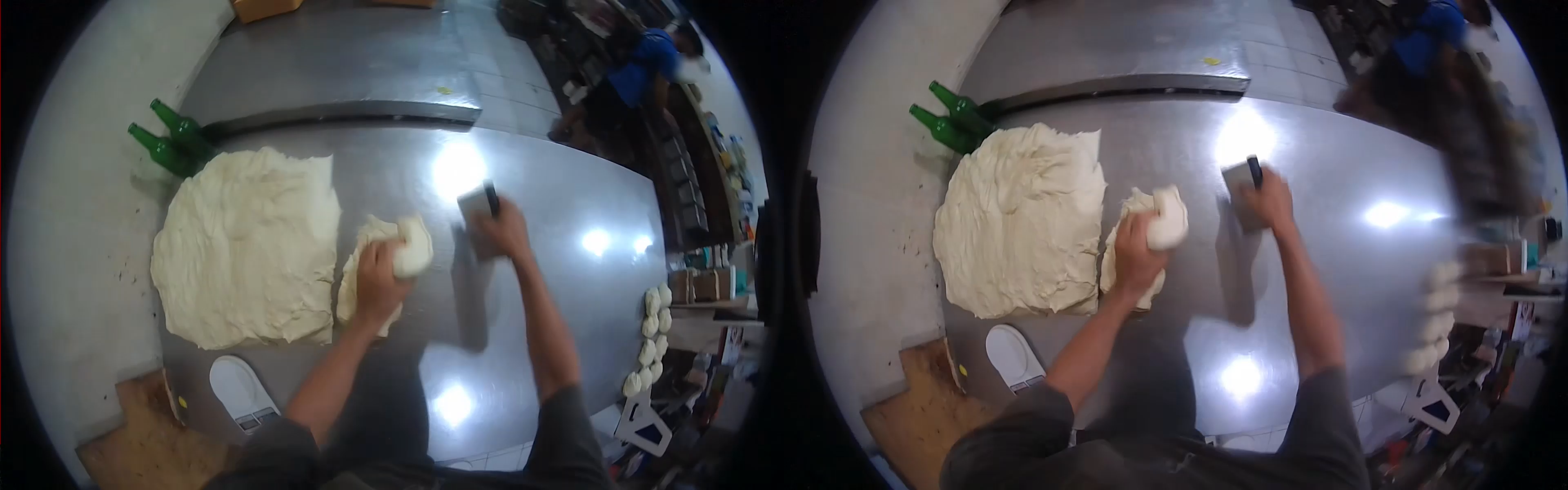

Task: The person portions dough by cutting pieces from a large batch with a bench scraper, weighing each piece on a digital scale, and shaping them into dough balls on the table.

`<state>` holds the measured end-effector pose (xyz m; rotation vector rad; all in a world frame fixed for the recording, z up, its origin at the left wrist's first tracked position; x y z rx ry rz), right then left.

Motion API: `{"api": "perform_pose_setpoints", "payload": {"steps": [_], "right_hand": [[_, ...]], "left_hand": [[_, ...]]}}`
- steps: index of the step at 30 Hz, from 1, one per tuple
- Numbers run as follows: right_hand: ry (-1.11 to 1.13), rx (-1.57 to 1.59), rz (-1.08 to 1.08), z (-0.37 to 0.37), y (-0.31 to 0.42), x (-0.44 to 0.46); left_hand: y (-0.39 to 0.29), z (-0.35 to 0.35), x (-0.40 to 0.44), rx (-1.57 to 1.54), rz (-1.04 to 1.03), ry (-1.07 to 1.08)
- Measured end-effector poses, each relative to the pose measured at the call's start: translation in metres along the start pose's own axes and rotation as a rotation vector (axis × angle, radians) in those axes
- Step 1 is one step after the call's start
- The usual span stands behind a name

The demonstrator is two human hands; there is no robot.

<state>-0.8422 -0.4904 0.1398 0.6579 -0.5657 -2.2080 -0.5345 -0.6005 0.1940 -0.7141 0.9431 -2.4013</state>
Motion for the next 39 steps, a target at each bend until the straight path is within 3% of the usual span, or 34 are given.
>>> {"api": "perform_pose_setpoints", "payload": {"steps": [3,5,10,12,13,19,20,22,25,27,30,31,32,34,37,39], "right_hand": [[0.089,-0.185,0.041,-0.006,0.070,0.135],[0.067,-0.306,0.217,-0.015,0.120,0.199],[0.250,-0.392,0.343,-0.066,0.205,0.229],[0.295,-0.463,0.452,-0.092,0.223,0.204],[0.457,-0.431,0.437,-0.113,0.226,0.179],[0.840,-0.155,0.615,-0.241,0.198,-0.028],[0.998,-0.211,0.537,-0.261,0.185,-0.055],[1.028,-0.089,0.405,-0.251,0.174,-0.119],[0.901,0.111,-0.048,-0.224,0.143,-0.215],[0.865,0.496,-0.113,-0.265,0.081,-0.271],[0.704,0.989,-0.237,-0.283,0.071,-0.350],[0.636,1.046,-0.257,-0.280,0.071,-0.370],[0.559,1.075,-0.259,-0.273,0.069,-0.386],[0.380,1.019,-0.216,-0.233,0.074,-0.402],[-0.023,0.732,-0.058,-0.114,0.102,-0.406],[-0.392,0.471,0.069,-0.006,0.144,-0.417]], "left_hand": [[0.000,0.009,-0.060,-0.004,-0.007,-0.078],[0.010,0.008,-0.078,-0.027,-0.038,-0.117],[0.017,0.008,-0.088,-0.045,-0.071,-0.207],[0.018,0.008,-0.090,-0.066,-0.063,-0.230],[0.020,0.007,-0.094,-0.089,-0.047,-0.245],[-0.004,-0.003,-0.176,-0.254,-0.027,-0.201],[-0.016,-0.009,-0.212,-0.301,-0.033,-0.196],[-0.028,0.009,-0.243,-0.367,0.003,-0.198],[-0.052,0.044,-0.282,-0.496,0.129,-0.221],[-0.048,0.044,-0.281,-0.662,0.176,-0.245],[-0.091,0.039,-0.227,-0.746,0.041,0.079],[-0.123,0.038,-0.204,-0.781,-0.108,0.209],[-0.162,0.042,-0.188,-0.809,-0.252,0.342],[-0.264,0.080,-0.168,-0.806,-0.553,0.386],[-0.370,0.139,-0.170,-0.768,-0.944,0.264],[-0.392,0.197,-0.172,-0.801,-1.061,0.084]]}}
Point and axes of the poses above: each hand's wrist, its own x-axis towards the middle knuckle, its own z-axis out of the back of the hand, y = z × x, the point moved 9 cm from there along x, towards the middle knuckle, and after that the axes turned 13 degrees about y, right-handed, at the moved point
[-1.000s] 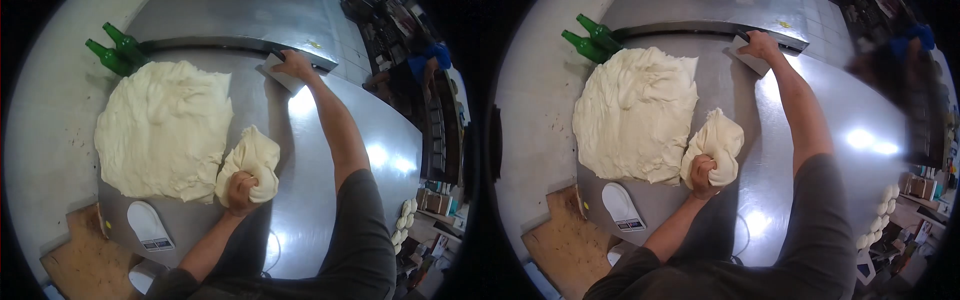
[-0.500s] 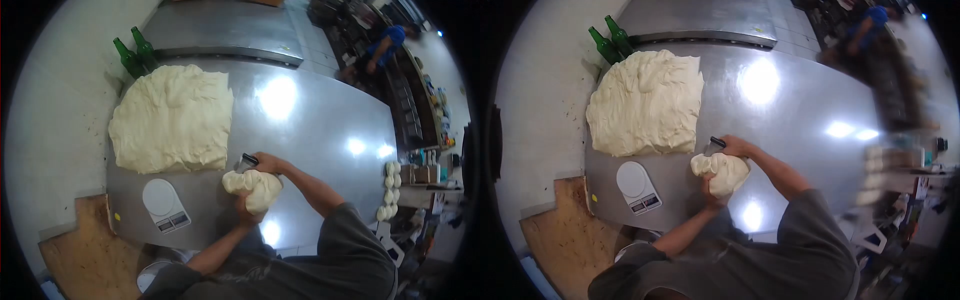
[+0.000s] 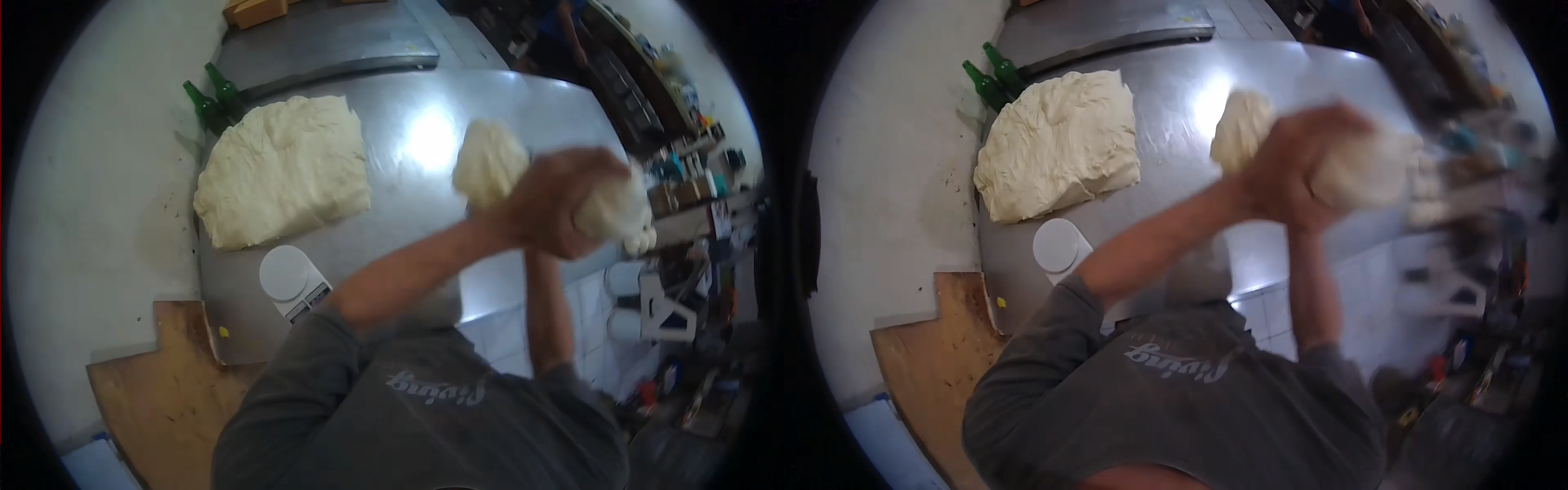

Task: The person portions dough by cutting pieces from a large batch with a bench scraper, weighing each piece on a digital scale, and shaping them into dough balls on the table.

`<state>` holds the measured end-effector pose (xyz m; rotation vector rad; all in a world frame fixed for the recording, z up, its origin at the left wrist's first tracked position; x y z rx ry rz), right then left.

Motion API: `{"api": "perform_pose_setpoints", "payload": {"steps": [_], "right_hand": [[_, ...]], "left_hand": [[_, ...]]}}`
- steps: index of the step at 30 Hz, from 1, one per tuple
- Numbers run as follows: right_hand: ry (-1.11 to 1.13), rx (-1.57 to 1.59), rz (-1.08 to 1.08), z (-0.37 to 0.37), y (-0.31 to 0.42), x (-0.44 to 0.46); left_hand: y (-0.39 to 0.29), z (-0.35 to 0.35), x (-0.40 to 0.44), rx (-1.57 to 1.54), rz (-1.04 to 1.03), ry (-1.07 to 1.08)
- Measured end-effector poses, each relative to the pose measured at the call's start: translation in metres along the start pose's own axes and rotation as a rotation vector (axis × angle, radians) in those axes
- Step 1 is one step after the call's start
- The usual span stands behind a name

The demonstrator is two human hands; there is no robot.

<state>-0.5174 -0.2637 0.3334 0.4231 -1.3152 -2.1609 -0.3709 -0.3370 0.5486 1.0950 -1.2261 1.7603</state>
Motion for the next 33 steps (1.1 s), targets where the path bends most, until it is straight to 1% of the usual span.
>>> {"api": "perform_pose_setpoints", "payload": {"steps": [2,3,5,6,7,9,10,11,12,13,16,17,18,19,20,21,22,25,27,29,30,33], "right_hand": [[-0.294,-0.286,0.201,0.060,0.081,0.013],[-0.415,-0.460,0.247,0.081,0.112,0.020],[-0.396,-0.678,0.127,0.097,0.125,0.045],[0.153,-0.076,-0.031,0.077,0.093,0.062],[0.118,-0.240,-0.085,0.080,0.083,0.068],[0.064,-0.575,-0.196,0.072,0.063,0.081],[0.036,-0.642,-0.221,0.066,0.056,0.080],[0.009,-0.712,-0.247,0.058,0.049,0.076],[-0.010,-0.783,-0.274,0.048,0.040,0.074],[0.038,-0.732,-0.234,0.031,0.029,0.078],[0.195,-0.490,-0.088,-0.038,0.000,0.103],[0.256,-0.357,-0.115,-0.068,-0.012,0.109],[0.308,-0.338,-0.097,-0.099,-0.030,0.124],[0.413,-0.371,-0.085,-0.131,-0.041,0.138],[0.533,-0.414,-0.066,-0.160,-0.064,0.161],[0.553,-0.462,-0.088,-0.174,-0.069,0.177],[0.570,-0.512,-0.106,-0.185,-0.074,0.194],[0.653,-0.796,-0.017,-0.192,-0.079,0.259],[0.660,-0.793,-0.024,-0.191,-0.106,0.309],[0.696,-0.771,-0.012,-0.205,-0.129,0.334],[0.719,-0.758,0.010,-0.208,-0.129,0.337],[0.799,-0.718,0.140,-0.236,-0.088,0.275]], "left_hand": [[-0.020,0.040,-0.006,0.017,0.076,-0.085],[-0.039,0.059,-0.024,0.264,0.043,-0.012],[-0.035,0.084,-0.080,0.186,0.191,-0.121],[-0.027,0.088,-0.130,0.102,0.354,-0.194],[-0.020,0.090,-0.182,0.008,0.510,-0.276],[-0.013,0.091,-0.293,0.337,0.840,0.006],[-0.017,0.081,-0.339,0.256,1.023,0.056],[-0.026,0.068,-0.397,0.497,1.058,0.221],[-0.041,0.055,-0.445,0.485,1.155,0.280],[-0.056,0.045,-0.477,0.475,1.255,0.336],[-0.077,0.031,-0.506,0.235,1.391,0.160],[-0.077,0.039,-0.501,0.276,1.413,0.080],[-0.071,0.047,-0.486,0.318,1.428,-0.004],[-0.062,0.056,-0.471,0.359,1.442,-0.089],[-0.051,0.058,-0.448,0.429,1.384,-0.068],[-0.040,0.061,-0.425,0.498,1.328,-0.047],[-0.030,0.063,-0.411,0.567,1.268,-0.027],[0.012,0.044,-0.417,0.527,1.297,0.210],[0.017,0.043,-0.434,0.487,1.313,0.111],[0.011,0.044,-0.448,0.448,1.351,0.027],[0.006,0.045,-0.451,0.431,1.371,-0.013],[-0.016,0.046,-0.464,0.454,1.405,-0.149]]}}
Point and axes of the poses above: each hand's wrist, its own x-axis towards the middle knuckle, its own z-axis out of the back of the hand, y = z × x, the point moved 9 cm from there along x, towards the middle knuckle, and after that the axes turned 13 degrees about y, right-handed, at the moved point
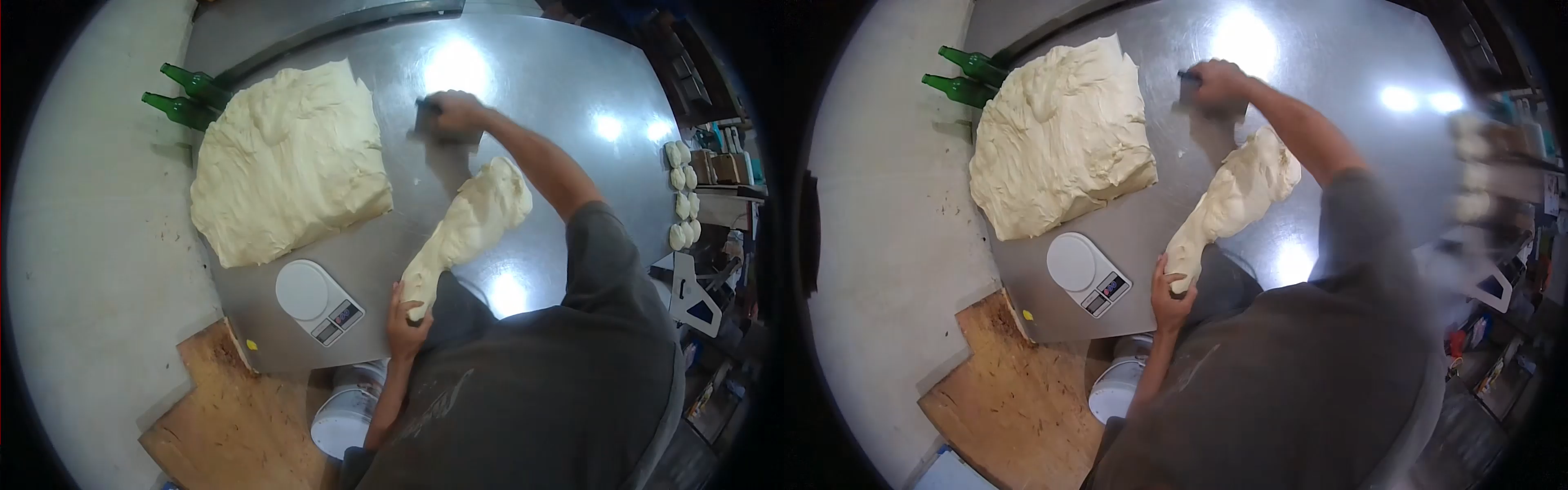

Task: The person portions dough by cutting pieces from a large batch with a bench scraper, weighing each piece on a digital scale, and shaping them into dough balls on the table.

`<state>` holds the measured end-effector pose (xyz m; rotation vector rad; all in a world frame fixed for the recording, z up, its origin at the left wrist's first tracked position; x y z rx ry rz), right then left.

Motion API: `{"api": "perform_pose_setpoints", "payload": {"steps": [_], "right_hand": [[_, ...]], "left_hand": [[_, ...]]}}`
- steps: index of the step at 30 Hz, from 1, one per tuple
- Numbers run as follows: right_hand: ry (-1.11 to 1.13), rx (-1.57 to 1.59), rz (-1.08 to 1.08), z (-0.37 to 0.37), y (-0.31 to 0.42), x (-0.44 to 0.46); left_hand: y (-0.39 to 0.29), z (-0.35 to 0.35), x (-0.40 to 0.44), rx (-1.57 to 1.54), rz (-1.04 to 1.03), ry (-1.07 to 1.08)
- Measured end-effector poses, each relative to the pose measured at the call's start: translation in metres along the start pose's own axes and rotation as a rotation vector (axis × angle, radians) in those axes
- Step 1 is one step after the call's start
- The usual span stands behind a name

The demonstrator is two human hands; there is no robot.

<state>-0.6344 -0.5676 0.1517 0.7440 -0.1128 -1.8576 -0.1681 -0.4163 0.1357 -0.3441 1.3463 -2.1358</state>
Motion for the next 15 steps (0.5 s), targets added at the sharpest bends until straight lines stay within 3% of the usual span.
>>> {"api": "perform_pose_setpoints", "payload": {"steps": [3,7,10,12,13,14,15], "right_hand": [[0.210,-0.126,0.182,-0.069,0.099,-0.043],[0.440,-0.437,0.508,-0.117,0.177,-0.094],[0.206,-0.372,0.604,-0.070,0.218,-0.151],[-0.087,-0.236,0.474,-0.011,0.229,-0.196],[-0.239,-0.165,0.402,0.008,0.228,-0.220],[-0.504,-0.091,0.377,0.020,0.226,-0.249],[-0.769,-0.012,0.344,0.021,0.221,-0.281]], "left_hand": [[0.012,0.008,-0.012,0.017,0.031,-0.064],[0.011,0.020,-0.015,0.027,0.041,-0.064],[0.020,0.028,-0.016,-0.047,0.036,-0.065],[0.027,0.029,-0.018,-0.166,0.068,-0.067],[0.031,0.030,-0.016,-0.223,0.076,-0.062],[0.038,0.031,-0.014,-0.075,0.038,-0.031],[0.043,0.033,-0.014,-0.141,0.065,-0.020]]}}
Point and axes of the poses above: each hand's wrist, its own x-axis towards the middle knuckle, its own z-axis out of the back of the hand, y = z × x, the point moved 9 cm from there along x, towards the middle knuckle, and after that the axes turned 13 degrees about y, right-handed, at the moved point
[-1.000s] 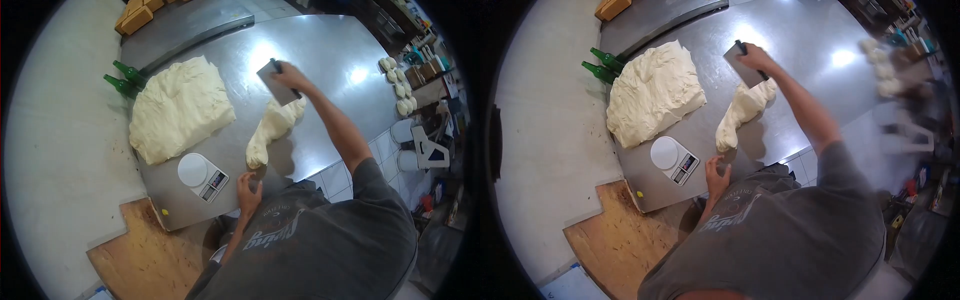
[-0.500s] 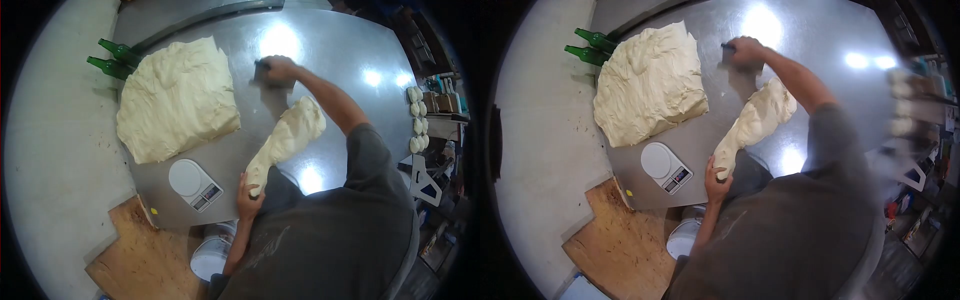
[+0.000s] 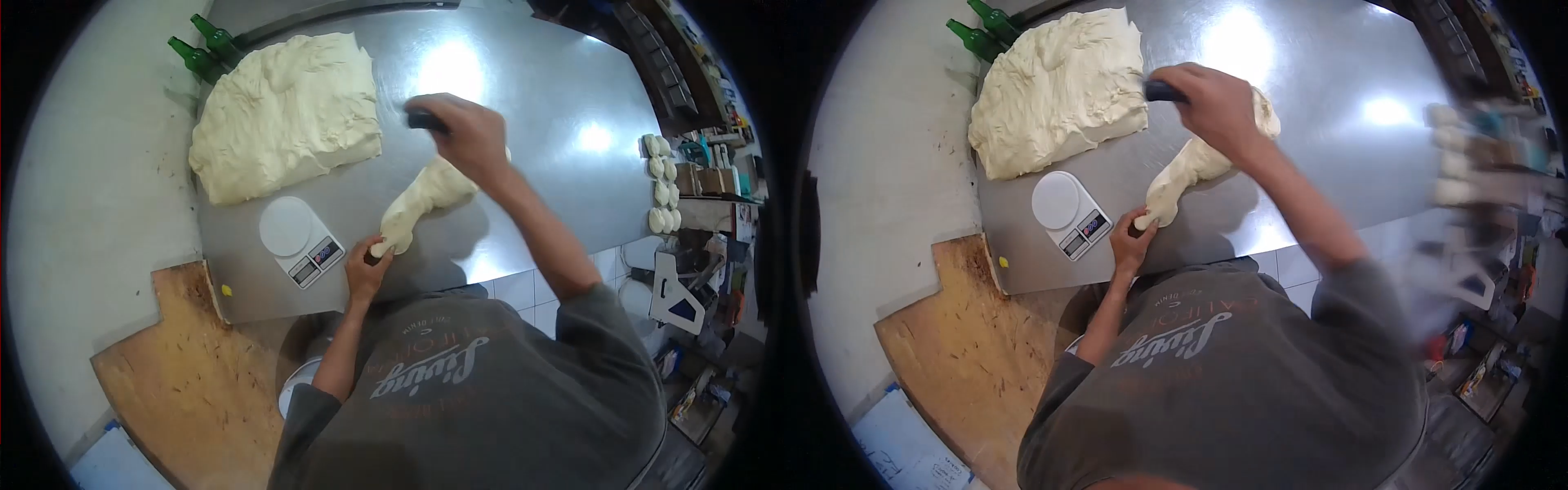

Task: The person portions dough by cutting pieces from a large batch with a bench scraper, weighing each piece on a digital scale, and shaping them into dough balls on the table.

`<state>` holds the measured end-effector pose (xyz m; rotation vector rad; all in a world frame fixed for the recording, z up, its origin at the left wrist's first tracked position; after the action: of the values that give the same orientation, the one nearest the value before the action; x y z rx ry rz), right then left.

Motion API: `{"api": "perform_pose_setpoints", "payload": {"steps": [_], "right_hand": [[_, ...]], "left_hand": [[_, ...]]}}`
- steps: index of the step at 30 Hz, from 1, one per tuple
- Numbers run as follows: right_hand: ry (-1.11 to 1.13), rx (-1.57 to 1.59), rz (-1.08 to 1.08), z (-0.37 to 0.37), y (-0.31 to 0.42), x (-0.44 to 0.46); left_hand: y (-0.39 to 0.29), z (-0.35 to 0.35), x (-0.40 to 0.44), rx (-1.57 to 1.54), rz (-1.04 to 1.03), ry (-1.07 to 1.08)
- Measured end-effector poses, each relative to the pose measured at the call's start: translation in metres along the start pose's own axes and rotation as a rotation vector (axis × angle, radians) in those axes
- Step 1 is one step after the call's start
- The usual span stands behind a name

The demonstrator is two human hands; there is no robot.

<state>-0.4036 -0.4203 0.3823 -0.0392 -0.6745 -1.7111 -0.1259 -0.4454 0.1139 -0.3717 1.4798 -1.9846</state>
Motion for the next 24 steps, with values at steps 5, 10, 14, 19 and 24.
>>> {"api": "perform_pose_setpoints", "payload": {"steps": [5,10,14,19,24], "right_hand": [[0.217,-0.475,-0.005,-0.150,-0.075,-0.190],[0.239,-0.008,-0.479,-0.057,-0.027,-0.218],[-0.072,0.342,-0.906,-0.015,-0.050,-0.242],[0.283,0.132,-0.672,-0.041,-0.040,-0.176],[0.610,-0.118,-0.506,-0.120,-0.015,-0.098]], "left_hand": [[-0.008,0.002,0.005,-0.004,-0.036,-0.012],[-0.043,0.006,-0.009,0.437,-0.191,-0.129],[-0.090,-0.012,0.025,0.337,-0.328,0.087],[-0.083,-0.048,0.053,0.611,-0.322,0.054],[-0.058,-0.039,0.034,0.514,-0.335,0.047]]}}
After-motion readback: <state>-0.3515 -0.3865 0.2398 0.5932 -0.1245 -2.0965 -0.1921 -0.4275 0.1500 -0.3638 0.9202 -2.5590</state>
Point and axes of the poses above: each hand's wrist, its own x-axis towards the middle knuckle, its own z-axis out of the back of the hand, y = z × x, the point moved 9 cm from there along x, towards the middle knuckle, and after that the axes turned 13 degrees about y, right-handed, at the moved point
